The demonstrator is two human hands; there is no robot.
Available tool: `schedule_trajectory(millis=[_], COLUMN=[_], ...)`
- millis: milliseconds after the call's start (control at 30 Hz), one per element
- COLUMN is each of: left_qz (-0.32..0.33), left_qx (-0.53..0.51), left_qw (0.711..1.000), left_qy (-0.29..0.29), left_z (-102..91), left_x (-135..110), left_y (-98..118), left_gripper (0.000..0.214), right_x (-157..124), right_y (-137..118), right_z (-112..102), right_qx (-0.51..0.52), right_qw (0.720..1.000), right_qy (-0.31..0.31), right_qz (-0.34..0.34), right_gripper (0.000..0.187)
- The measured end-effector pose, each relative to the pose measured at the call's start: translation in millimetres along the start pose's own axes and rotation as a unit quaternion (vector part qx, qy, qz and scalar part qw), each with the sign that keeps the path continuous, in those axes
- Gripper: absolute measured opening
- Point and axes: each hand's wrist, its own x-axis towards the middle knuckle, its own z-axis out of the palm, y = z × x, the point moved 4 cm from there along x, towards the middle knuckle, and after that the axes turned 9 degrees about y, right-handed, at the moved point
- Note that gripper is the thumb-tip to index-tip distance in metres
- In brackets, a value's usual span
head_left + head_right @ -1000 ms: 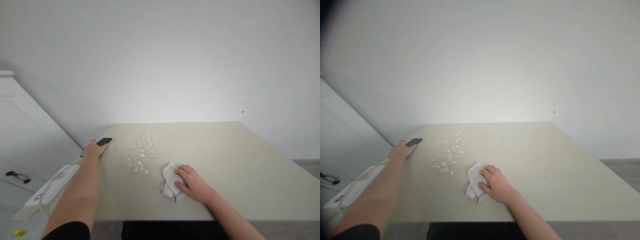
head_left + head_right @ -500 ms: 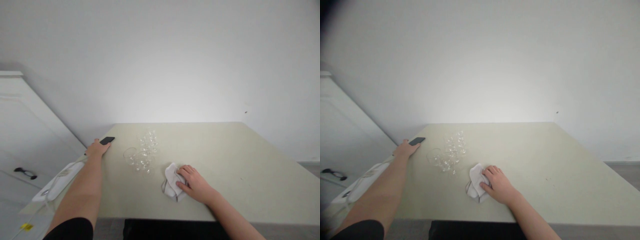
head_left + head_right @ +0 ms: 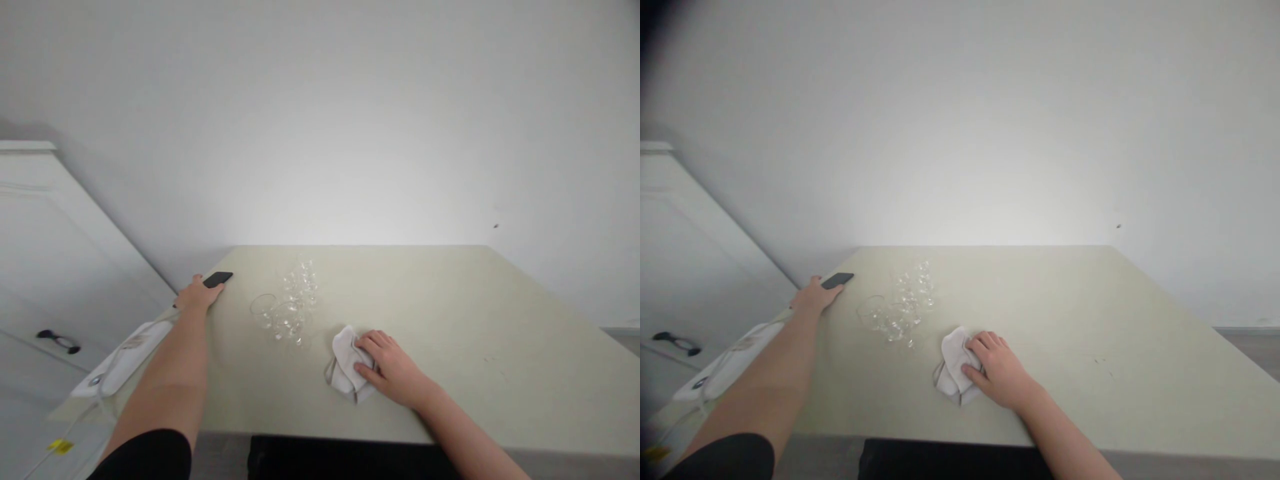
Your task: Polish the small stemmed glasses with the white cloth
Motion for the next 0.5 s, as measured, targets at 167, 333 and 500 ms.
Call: schedule_trajectory(millis=[167, 333, 500], left_qz=[0.005, 0.003, -0.004], left_qx=[-0.003, -0.003, -0.002], left_qw=[1.000, 1.000, 1.000], left_qy=[-0.002, -0.005, -0.012], left_z=[-0.6, -0.5, -4.8], left_x=[-1.2, -0.9, -5.0], left_y=[0.8, 0.6, 3.3], left_gripper=[0.089, 0.089, 0.084], right_x=[-0.4, -0.8, -0.1], right_y=[-0.1, -0.6, -1.1], right_z=[0.1, -0.4, -0.5], right_qx=[-0.001, -0.003, -0.003], right_qw=[1.000, 1.000, 1.000], right_qy=[0.000, 0.000, -0.002], right_qz=[0.002, 0.003, 0.002], right_gripper=[0.030, 0.029, 0.030])
